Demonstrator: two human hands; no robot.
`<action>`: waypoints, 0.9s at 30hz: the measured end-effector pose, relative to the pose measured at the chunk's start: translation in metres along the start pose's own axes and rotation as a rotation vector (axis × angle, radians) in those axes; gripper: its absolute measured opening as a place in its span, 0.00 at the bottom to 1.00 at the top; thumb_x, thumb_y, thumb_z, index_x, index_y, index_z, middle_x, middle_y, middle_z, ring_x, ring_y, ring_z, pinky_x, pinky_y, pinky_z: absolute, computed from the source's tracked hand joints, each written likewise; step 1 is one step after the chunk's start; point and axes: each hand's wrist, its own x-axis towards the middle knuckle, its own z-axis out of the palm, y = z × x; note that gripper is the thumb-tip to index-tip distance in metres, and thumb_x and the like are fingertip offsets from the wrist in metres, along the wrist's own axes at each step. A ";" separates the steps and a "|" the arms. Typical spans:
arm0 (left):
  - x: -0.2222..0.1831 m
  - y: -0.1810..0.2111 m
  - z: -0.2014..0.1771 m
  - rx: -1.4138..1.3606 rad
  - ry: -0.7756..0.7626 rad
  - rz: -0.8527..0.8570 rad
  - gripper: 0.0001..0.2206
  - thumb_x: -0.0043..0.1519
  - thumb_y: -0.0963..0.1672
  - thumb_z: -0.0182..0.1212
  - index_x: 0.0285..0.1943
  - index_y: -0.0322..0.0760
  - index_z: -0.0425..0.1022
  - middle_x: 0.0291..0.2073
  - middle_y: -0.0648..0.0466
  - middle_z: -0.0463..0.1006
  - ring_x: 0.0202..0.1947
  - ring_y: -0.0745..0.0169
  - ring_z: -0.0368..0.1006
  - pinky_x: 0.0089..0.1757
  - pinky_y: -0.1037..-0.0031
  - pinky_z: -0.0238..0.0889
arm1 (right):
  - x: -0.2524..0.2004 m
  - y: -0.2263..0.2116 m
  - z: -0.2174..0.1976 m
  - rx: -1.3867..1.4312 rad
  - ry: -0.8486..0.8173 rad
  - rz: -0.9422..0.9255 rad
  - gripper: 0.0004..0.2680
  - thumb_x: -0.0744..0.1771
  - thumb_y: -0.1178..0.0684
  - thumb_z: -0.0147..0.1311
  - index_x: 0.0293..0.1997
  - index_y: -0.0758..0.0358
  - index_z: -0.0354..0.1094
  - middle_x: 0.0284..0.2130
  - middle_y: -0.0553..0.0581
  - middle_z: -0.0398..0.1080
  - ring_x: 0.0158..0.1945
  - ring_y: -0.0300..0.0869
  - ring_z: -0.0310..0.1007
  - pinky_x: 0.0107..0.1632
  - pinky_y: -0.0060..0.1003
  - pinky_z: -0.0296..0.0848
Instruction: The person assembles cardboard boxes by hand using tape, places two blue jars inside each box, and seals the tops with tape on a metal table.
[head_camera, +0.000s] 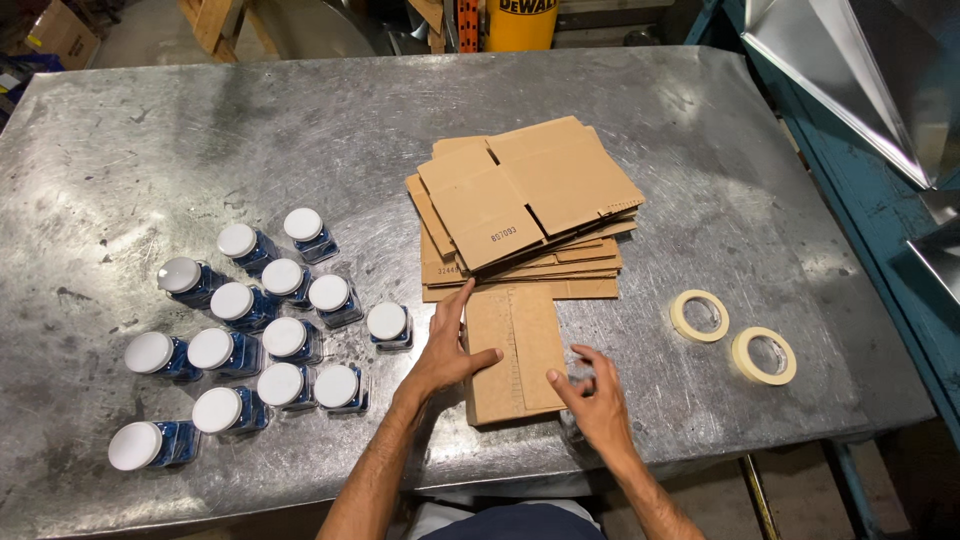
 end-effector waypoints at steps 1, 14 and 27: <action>0.000 0.002 -0.001 0.000 -0.017 -0.043 0.56 0.51 0.51 0.79 0.89 0.63 0.42 0.78 0.45 0.53 0.80 0.42 0.50 0.71 0.49 0.52 | 0.000 0.007 0.001 -0.192 0.118 0.064 0.28 0.65 0.28 0.57 0.71 0.44 0.60 0.48 0.49 0.71 0.36 0.38 0.79 0.37 0.38 0.75; -0.031 -0.010 0.008 -0.011 0.109 -0.059 0.52 0.54 0.56 0.76 0.88 0.58 0.47 0.75 0.51 0.54 0.78 0.48 0.54 0.69 0.52 0.57 | -0.042 -0.071 0.017 0.338 -0.040 0.457 0.23 0.68 0.40 0.55 0.72 0.46 0.55 0.66 0.57 0.68 0.48 0.57 0.84 0.39 0.54 0.89; -0.039 0.034 -0.007 0.322 0.142 -0.069 0.52 0.54 0.63 0.72 0.88 0.64 0.48 0.53 0.47 0.63 0.61 0.43 0.65 0.57 0.49 0.67 | -0.016 -0.061 0.006 0.279 -0.054 0.311 0.29 0.66 0.41 0.59 0.78 0.43 0.54 0.65 0.58 0.72 0.55 0.51 0.78 0.50 0.48 0.78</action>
